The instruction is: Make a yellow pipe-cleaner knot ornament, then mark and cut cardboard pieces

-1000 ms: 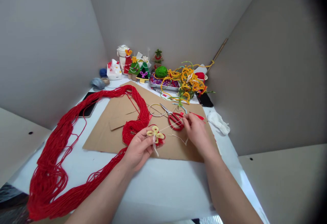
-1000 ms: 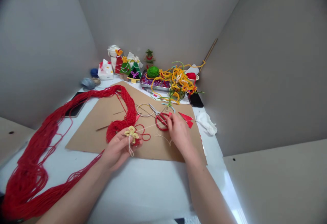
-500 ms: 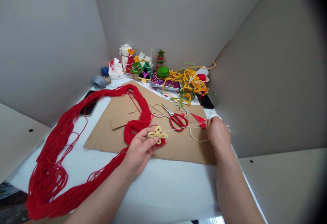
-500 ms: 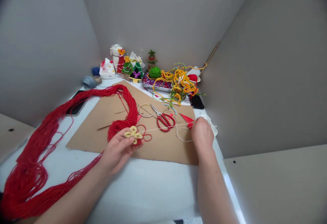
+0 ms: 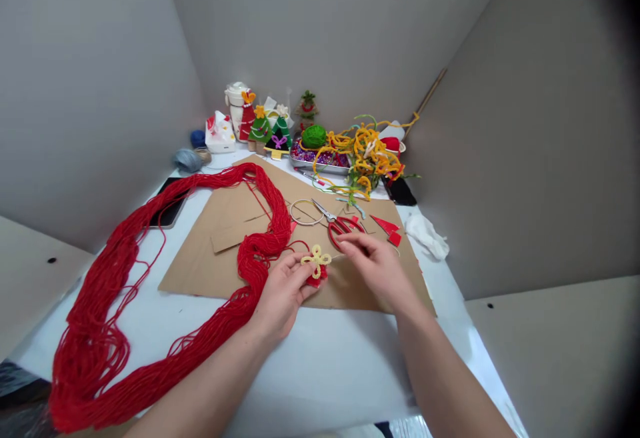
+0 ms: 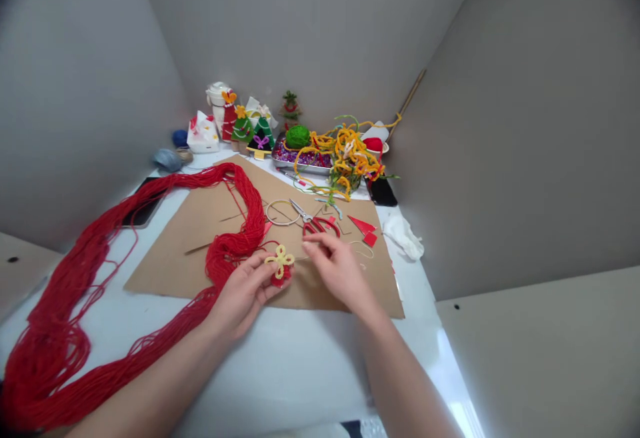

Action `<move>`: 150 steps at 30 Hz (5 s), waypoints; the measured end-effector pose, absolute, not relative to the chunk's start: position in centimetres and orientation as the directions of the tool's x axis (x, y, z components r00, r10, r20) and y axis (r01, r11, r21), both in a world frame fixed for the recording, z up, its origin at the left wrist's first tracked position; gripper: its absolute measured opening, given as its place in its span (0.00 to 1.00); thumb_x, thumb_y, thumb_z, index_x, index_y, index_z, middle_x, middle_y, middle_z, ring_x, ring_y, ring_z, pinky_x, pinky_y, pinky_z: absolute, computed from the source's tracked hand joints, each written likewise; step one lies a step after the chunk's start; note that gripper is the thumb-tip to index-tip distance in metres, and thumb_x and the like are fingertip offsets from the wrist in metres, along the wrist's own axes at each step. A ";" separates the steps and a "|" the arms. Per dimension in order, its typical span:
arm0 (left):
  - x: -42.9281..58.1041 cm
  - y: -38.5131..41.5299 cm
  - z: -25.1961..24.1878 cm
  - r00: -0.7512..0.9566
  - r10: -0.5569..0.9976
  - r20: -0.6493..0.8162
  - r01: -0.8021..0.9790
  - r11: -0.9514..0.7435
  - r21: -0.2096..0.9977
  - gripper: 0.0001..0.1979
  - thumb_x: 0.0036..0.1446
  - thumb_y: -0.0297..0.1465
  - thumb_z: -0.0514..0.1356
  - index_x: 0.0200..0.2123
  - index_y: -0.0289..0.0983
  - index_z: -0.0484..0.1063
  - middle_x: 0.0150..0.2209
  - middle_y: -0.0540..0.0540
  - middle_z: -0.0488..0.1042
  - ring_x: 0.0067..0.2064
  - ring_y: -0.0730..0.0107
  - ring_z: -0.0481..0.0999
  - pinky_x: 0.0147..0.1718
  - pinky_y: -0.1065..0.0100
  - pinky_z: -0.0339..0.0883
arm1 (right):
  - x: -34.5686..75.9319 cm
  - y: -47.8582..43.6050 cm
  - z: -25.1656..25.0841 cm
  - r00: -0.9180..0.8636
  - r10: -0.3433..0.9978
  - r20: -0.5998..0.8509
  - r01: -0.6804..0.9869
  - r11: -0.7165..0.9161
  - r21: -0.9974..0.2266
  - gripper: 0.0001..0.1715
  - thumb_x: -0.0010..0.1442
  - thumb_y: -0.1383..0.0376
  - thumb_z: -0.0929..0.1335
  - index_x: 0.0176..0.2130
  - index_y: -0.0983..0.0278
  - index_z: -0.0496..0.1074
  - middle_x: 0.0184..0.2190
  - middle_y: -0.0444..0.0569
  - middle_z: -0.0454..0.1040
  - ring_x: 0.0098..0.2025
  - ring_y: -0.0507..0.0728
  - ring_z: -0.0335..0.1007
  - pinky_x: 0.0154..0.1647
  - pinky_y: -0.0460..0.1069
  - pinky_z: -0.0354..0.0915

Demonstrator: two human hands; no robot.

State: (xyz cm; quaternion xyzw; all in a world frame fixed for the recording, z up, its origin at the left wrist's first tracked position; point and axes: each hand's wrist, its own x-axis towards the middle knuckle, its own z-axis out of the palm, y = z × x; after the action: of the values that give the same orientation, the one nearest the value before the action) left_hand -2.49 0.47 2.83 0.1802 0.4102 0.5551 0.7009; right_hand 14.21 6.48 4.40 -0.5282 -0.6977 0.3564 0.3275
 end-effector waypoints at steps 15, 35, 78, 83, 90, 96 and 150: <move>0.3 1.1 1.1 -0.159 0.912 -0.378 -0.487 0.260 0.834 0.13 0.43 0.33 0.68 0.31 0.33 0.70 0.26 0.49 0.75 0.26 0.77 0.73 0.27 0.75 0.67 | 12.4 5.0 2.0 -0.193 0.960 0.200 0.425 0.266 -0.865 0.06 0.55 0.63 0.68 0.31 0.64 0.73 0.20 0.39 0.57 0.24 0.49 0.54 0.26 0.44 0.53; -0.2 1.2 1.0 -0.190 0.909 -0.371 -0.545 0.217 0.810 0.16 0.45 0.33 0.68 0.38 0.35 0.73 0.36 0.46 0.75 0.36 0.74 0.74 0.32 0.74 0.69 | 12.3 4.9 1.6 -0.165 0.976 0.145 0.459 0.206 -0.864 0.12 0.56 0.58 0.68 0.31 0.65 0.74 0.17 0.38 0.56 0.22 0.49 0.53 0.24 0.44 0.53; -1.9 1.7 1.6 0.062 0.924 -0.376 -0.439 0.364 0.821 0.13 0.48 0.32 0.65 0.39 0.35 0.78 0.41 0.43 0.78 0.39 0.70 0.76 0.39 0.70 0.71 | 12.5 5.4 1.6 -0.174 0.984 -0.037 0.374 0.031 -0.927 0.14 0.53 0.56 0.68 0.31 0.65 0.72 0.17 0.37 0.52 0.21 0.48 0.49 0.21 0.43 0.50; -2.0 1.7 1.8 -0.033 0.927 -0.374 -0.542 0.298 0.786 0.13 0.48 0.29 0.64 0.39 0.36 0.77 0.41 0.43 0.77 0.39 0.72 0.76 0.38 0.72 0.71 | 12.4 4.9 1.0 -0.183 0.940 0.288 0.455 0.340 -0.823 0.16 0.56 0.60 0.67 0.45 0.63 0.73 0.22 0.41 0.60 0.25 0.51 0.57 0.29 0.46 0.58; -2.2 1.7 1.1 -0.123 0.931 -0.344 -0.629 0.195 0.753 0.17 0.48 0.30 0.65 0.43 0.37 0.75 0.48 0.41 0.75 0.46 0.65 0.76 0.47 0.61 0.69 | 12.6 4.9 0.5 -0.118 0.918 0.378 0.575 0.374 -0.728 0.16 0.58 0.61 0.67 0.47 0.63 0.70 0.28 0.46 0.67 0.28 0.54 0.61 0.32 0.48 0.62; -1.6 1.4 1.0 -0.153 0.930 -0.334 -0.667 0.152 0.729 0.16 0.49 0.29 0.65 0.43 0.39 0.75 0.52 0.42 0.73 0.51 0.64 0.73 0.46 0.66 0.69 | 11.9 4.2 0.7 -0.432 0.744 0.510 0.492 0.669 -0.558 0.14 0.63 0.65 0.63 0.47 0.63 0.71 0.30 0.50 0.70 0.34 0.56 0.63 0.37 0.51 0.63; -2.4 1.0 0.9 0.226 0.924 -0.307 -0.759 0.365 0.539 0.07 0.52 0.24 0.64 0.36 0.34 0.70 0.36 0.45 0.75 0.39 0.72 0.76 0.45 0.69 0.68 | 12.7 5.8 0.4 -0.373 0.928 0.000 0.102 0.041 -0.994 0.19 0.60 0.60 0.65 0.50 0.62 0.71 0.26 0.42 0.67 0.26 0.50 0.60 0.28 0.45 0.58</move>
State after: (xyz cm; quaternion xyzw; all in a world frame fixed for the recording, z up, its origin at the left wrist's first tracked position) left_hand -2.35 1.04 0.91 0.1389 0.2975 0.5462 0.7707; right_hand 12.70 5.77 0.45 -0.4172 -0.6173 0.5525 0.3736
